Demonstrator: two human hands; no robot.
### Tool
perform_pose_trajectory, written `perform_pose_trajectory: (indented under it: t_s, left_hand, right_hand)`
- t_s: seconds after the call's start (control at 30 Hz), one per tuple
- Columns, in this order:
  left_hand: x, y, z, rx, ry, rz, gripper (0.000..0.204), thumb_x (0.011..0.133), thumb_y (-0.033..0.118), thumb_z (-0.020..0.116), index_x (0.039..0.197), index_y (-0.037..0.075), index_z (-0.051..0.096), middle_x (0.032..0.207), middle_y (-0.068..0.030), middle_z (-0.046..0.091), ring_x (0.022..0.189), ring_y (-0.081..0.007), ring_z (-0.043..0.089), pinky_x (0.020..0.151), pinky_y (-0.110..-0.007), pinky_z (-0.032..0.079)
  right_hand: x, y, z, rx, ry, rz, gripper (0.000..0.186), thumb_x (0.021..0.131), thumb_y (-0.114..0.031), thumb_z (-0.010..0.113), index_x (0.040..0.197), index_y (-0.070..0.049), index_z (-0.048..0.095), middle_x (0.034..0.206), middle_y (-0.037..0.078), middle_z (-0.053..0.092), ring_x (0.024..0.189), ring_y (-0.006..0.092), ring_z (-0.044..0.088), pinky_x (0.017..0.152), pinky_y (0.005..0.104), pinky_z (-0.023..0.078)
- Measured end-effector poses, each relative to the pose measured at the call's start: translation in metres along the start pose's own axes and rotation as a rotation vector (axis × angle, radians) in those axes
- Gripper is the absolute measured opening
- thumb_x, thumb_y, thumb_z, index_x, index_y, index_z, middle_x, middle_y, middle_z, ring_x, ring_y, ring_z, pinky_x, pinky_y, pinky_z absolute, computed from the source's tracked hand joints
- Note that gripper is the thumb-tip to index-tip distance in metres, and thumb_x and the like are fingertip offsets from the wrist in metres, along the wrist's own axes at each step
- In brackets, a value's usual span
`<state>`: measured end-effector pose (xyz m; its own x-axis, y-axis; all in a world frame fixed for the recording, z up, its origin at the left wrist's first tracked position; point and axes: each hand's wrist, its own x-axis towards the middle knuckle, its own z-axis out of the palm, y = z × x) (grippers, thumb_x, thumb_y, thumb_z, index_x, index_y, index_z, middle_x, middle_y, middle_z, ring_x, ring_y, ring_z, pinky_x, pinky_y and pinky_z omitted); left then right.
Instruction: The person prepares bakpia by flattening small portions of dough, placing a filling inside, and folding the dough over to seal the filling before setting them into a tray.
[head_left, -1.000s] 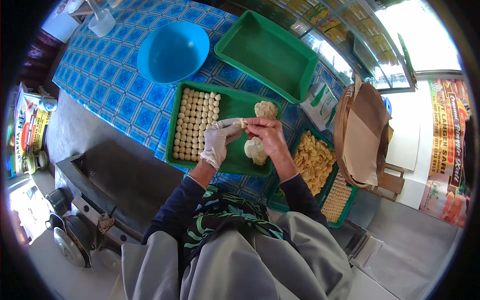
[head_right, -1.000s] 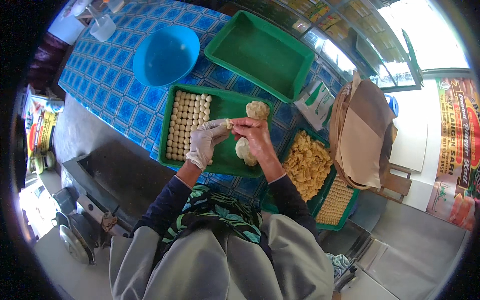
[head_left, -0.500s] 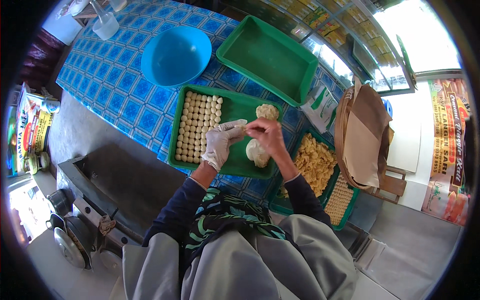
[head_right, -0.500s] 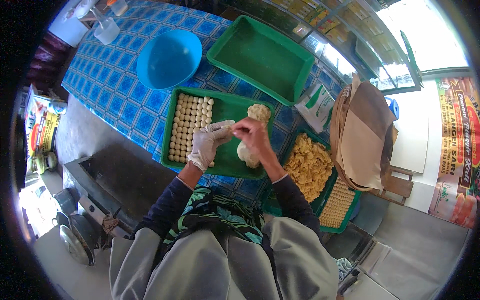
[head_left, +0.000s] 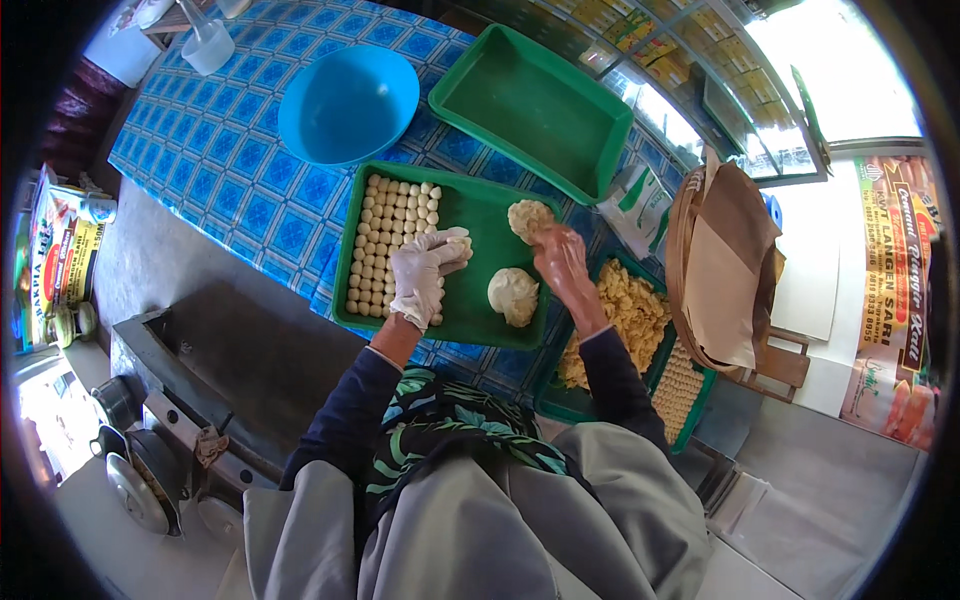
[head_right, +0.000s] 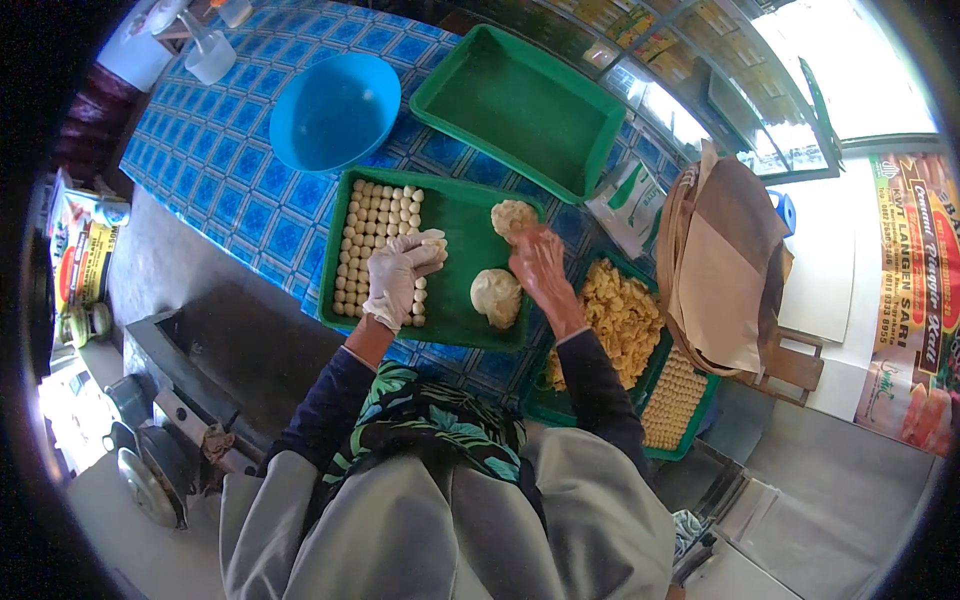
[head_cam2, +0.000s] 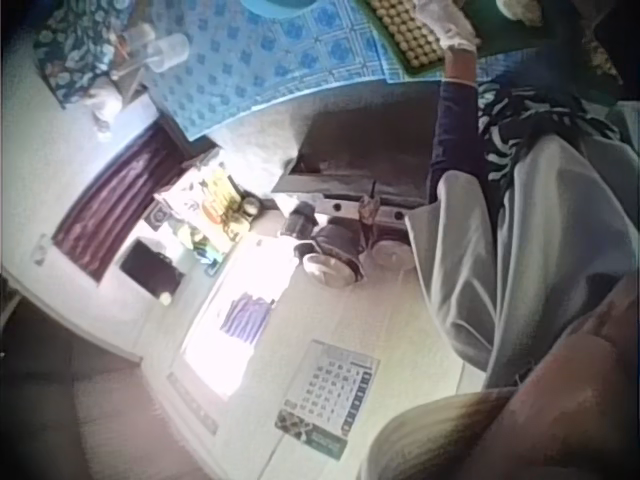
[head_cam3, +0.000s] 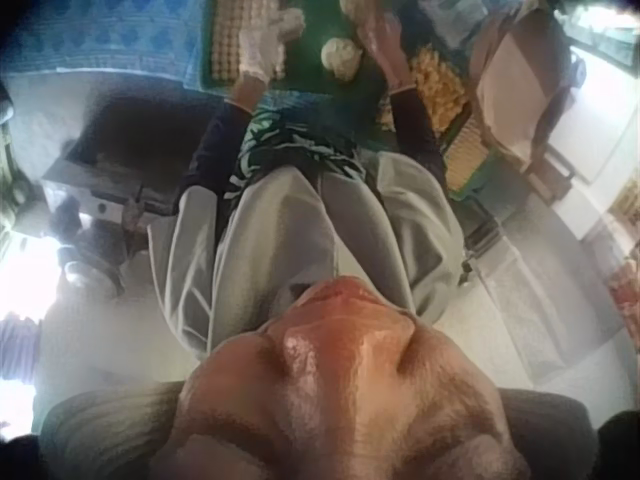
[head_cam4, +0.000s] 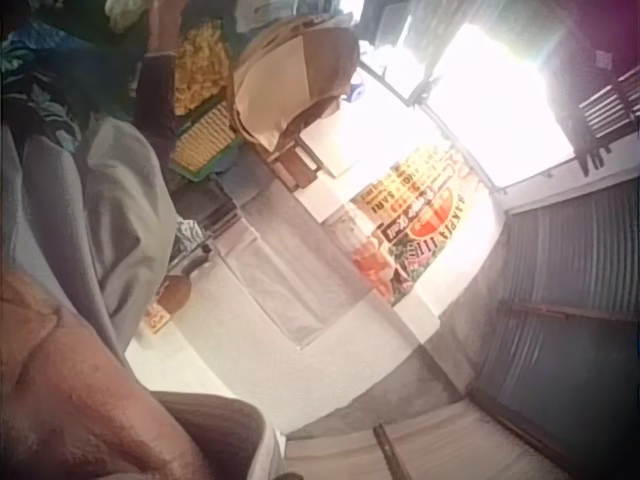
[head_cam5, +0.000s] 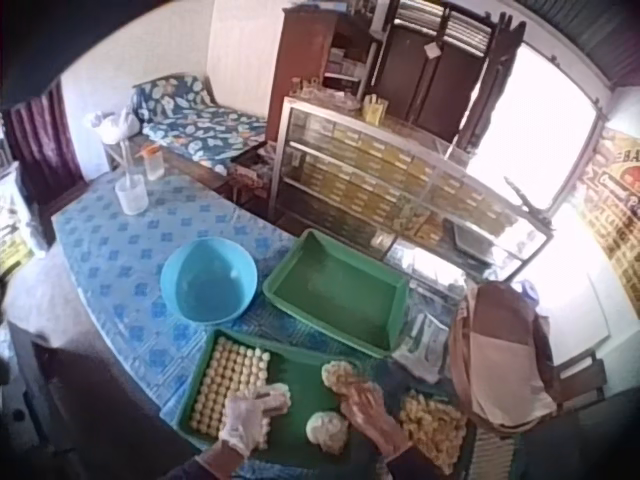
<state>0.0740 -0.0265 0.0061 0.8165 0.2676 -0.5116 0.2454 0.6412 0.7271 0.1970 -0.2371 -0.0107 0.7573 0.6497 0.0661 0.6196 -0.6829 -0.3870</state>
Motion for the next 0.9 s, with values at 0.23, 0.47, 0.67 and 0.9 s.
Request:
perform_pose_trajectory:
  t_s: [0.23, 0.47, 0.67, 0.9]
  left_hand:
    - [-0.005, -0.017, 0.018, -0.053, -0.014, -0.074, 0.022, 0.086, 0.004, 0.062, 0.107, -0.001, 0.065, 0.096, -0.0091, 0.068, 0.086, -0.0148, 0.065, 0.079, -0.027, 0.054]
    - [0.0, -0.019, 0.012, -0.04, -0.057, -0.121, 0.022, 0.088, 0.007, 0.062, 0.109, 0.002, 0.065, 0.098, -0.0046, 0.069, 0.086, -0.0107, 0.064, 0.079, -0.024, 0.052]
    - [0.001, -0.013, 0.019, 0.016, -0.154, -0.095, 0.025, 0.089, 0.009, 0.062, 0.112, 0.0, 0.064, 0.1, -0.0061, 0.068, 0.088, -0.0125, 0.064, 0.082, -0.026, 0.053]
    - [0.003, -0.011, 0.019, 0.039, -0.167, -0.02, 0.026, 0.088, 0.008, 0.064, 0.112, -0.004, 0.064, 0.104, -0.009, 0.068, 0.089, -0.0154, 0.066, 0.083, -0.029, 0.054]
  right_hand:
    - [-0.027, -0.033, 0.007, 0.034, -0.071, -0.018, 0.008, 0.065, -0.004, 0.061, 0.069, 0.001, 0.066, 0.071, 0.02, 0.065, 0.07, 0.0396, 0.062, 0.064, 0.0445, 0.051]
    - [-0.012, -0.042, -0.048, 0.768, -0.256, 0.384, 0.007, 0.067, -0.001, 0.07, 0.071, 0.004, 0.067, 0.065, 0.014, 0.066, 0.055, 0.0216, 0.062, 0.051, 0.0321, 0.047]
    - [0.0, -0.058, -0.07, 1.343, -0.169, 0.462, 0.019, 0.076, 0.001, 0.071, 0.092, 0.01, 0.066, 0.078, 0.011, 0.068, 0.061, 0.0135, 0.062, 0.052, 0.0251, 0.048]
    - [0.005, -0.055, -0.028, 1.203, -0.171, 0.474, 0.018, 0.081, -0.001, 0.069, 0.098, 0.004, 0.068, 0.082, 0.009, 0.069, 0.067, 0.0138, 0.065, 0.056, 0.0264, 0.054]
